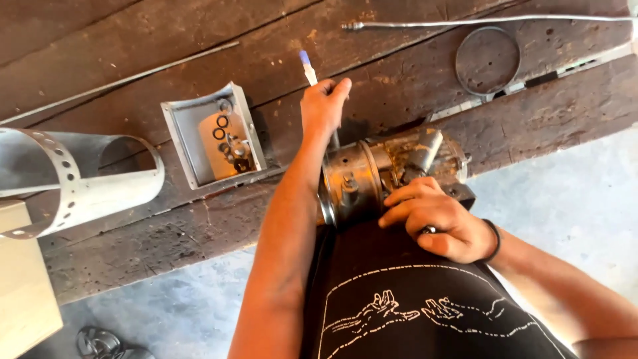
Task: Disassembling an electric motor by loosening bolts with a wrench and removing the outer housing components.
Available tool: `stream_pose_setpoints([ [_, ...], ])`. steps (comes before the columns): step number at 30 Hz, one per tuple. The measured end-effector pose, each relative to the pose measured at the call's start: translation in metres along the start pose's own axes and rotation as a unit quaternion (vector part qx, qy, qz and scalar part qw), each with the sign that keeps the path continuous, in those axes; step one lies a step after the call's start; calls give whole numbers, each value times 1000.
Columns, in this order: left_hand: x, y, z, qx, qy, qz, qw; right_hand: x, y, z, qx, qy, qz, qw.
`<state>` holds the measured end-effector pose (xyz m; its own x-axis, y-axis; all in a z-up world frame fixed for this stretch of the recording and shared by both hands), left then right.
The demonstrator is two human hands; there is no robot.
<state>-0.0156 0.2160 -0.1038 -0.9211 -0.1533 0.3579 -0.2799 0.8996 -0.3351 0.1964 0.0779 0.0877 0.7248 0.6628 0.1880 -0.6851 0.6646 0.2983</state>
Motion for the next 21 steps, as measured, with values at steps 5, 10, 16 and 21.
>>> stream_pose_setpoints([
  [5,6,-6,-17,-5,15,-3,1000,-4,-18,4,-19,-96,65,993],
  [10,16,-11,-40,74,33,26,996,-5,-36,-4,-55,-158,176,970],
  [16,12,6,-23,62,72,35,995,-10,-47,-13,-17,-336,155,929],
  [21,21,2,-21,-39,68,24,997,-11,-52,-13,58,-443,71,892],
])
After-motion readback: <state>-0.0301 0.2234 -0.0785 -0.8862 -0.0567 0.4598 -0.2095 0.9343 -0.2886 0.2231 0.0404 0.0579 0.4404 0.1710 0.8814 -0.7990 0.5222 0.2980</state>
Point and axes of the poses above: each hand's wrist, its own y-axis towards the middle knuckle, its own x-axis out of the back of the hand, z = x × y, the point moved 5 cm from there along y, towards the middle knuckle, and after that the axes turned 8 degrees about -x, right-handed, at the moved point
